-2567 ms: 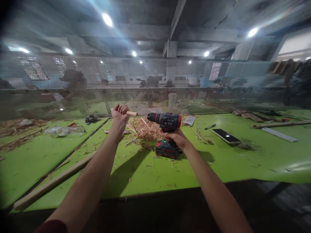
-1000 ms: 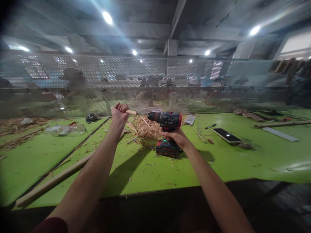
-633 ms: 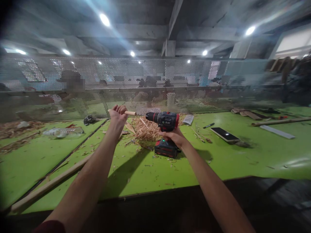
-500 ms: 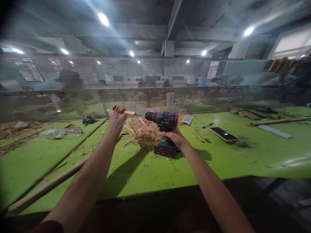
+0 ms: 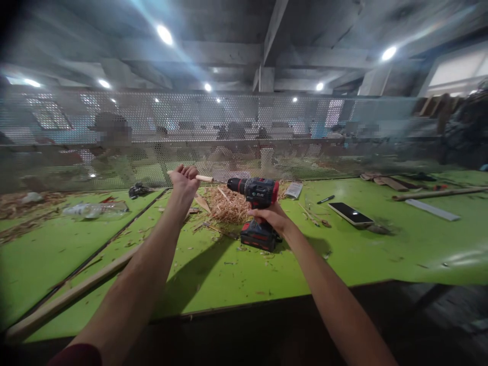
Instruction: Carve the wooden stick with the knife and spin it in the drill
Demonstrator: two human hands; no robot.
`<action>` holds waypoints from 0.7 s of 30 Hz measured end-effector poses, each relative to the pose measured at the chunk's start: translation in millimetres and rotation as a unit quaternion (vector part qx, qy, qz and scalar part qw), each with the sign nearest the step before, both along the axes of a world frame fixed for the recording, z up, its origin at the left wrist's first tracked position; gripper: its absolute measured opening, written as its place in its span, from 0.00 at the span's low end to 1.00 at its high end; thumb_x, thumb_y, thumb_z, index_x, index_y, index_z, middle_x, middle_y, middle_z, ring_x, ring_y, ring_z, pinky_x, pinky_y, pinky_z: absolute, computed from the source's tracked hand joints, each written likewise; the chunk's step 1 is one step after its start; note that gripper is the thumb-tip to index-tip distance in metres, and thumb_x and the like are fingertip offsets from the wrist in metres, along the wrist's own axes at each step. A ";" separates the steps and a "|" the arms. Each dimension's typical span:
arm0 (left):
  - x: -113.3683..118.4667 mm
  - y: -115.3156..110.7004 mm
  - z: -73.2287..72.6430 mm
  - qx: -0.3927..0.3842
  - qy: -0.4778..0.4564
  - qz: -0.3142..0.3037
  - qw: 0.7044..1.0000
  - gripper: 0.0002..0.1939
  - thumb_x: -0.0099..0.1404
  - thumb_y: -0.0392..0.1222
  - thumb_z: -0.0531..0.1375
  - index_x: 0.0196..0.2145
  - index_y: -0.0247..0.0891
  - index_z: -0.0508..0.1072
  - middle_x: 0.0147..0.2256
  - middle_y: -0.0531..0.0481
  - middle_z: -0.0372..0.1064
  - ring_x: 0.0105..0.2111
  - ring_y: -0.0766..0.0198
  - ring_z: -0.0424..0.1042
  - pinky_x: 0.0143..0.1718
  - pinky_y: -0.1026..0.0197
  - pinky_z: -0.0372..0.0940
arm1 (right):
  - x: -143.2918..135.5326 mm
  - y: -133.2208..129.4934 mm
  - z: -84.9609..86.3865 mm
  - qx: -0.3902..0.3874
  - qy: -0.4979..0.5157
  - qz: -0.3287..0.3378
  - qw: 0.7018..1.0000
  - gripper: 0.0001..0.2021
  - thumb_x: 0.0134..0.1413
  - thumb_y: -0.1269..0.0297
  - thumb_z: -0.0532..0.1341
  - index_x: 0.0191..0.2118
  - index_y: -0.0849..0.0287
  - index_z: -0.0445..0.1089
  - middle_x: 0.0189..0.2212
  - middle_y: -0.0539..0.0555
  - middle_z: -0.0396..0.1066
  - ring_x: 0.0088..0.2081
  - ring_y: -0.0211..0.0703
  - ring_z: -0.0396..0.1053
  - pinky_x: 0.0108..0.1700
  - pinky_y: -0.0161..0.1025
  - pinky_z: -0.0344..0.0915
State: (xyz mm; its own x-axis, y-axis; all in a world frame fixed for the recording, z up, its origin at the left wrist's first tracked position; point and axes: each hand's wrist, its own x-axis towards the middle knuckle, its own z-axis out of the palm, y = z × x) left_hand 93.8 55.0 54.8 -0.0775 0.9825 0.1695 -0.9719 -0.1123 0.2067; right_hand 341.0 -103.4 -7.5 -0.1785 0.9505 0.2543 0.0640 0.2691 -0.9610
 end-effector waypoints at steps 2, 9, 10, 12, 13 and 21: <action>1.9 1.2 -0.3 -0.005 -0.005 -0.004 1.000 0.19 0.74 0.36 0.39 0.24 0.43 0.38 0.16 0.62 0.31 0.13 0.72 0.36 0.12 0.68 0.39 | -0.9 -1.9 1.3 0.000 0.003 -0.001 1.000 0.13 0.44 0.62 0.69 0.34 0.61 0.68 0.19 0.45 0.59 0.21 0.32 0.54 0.28 0.38 0.49; 2.4 3.8 -3.0 -0.005 -0.018 -0.015 1.000 0.19 0.73 0.36 0.40 0.24 0.42 0.36 0.16 0.61 0.30 0.12 0.72 0.36 0.12 0.67 0.39 | -3.1 -3.4 -0.1 -0.002 0.016 -0.024 1.000 0.13 0.44 0.62 0.70 0.31 0.61 0.67 0.18 0.45 0.59 0.21 0.32 0.53 0.27 0.37 0.49; 1.9 3.9 -3.4 -0.004 -0.019 -0.017 1.000 0.19 0.73 0.36 0.39 0.24 0.42 0.36 0.16 0.61 0.30 0.12 0.72 0.36 0.12 0.67 0.39 | -3.3 -3.2 -0.4 0.001 0.016 -0.026 1.000 0.12 0.44 0.62 0.70 0.30 0.61 0.67 0.18 0.45 0.58 0.21 0.32 0.52 0.27 0.37 0.49; 0.9 3.5 -3.8 -0.002 -0.021 -0.022 1.000 0.18 0.73 0.35 0.38 0.24 0.42 0.36 0.16 0.61 0.30 0.12 0.72 0.36 0.12 0.68 0.39 | -3.5 -2.8 -1.0 0.007 0.013 -0.027 1.000 0.12 0.44 0.62 0.69 0.31 0.61 0.68 0.17 0.45 0.59 0.21 0.32 0.53 0.27 0.37 0.49; 0.3 3.0 -3.9 0.000 -0.022 -0.025 0.999 0.18 0.73 0.35 0.37 0.24 0.42 0.36 0.16 0.61 0.30 0.12 0.72 0.36 0.12 0.68 0.39 | -3.4 -2.6 -1.2 0.009 0.012 -0.027 1.000 0.12 0.45 0.61 0.69 0.32 0.62 0.69 0.17 0.45 0.59 0.21 0.32 0.53 0.27 0.37 0.49; -2.7 -8.7 -1.0 0.045 0.003 -0.066 0.997 0.20 0.74 0.33 0.37 0.23 0.42 0.38 0.14 0.60 0.37 0.13 0.71 0.40 0.14 0.70 0.45 | -3.6 -5.6 -2.1 0.023 0.011 -0.027 0.999 0.13 0.47 0.58 0.68 0.36 0.60 0.72 0.21 0.47 0.62 0.23 0.34 0.55 0.29 0.37 0.52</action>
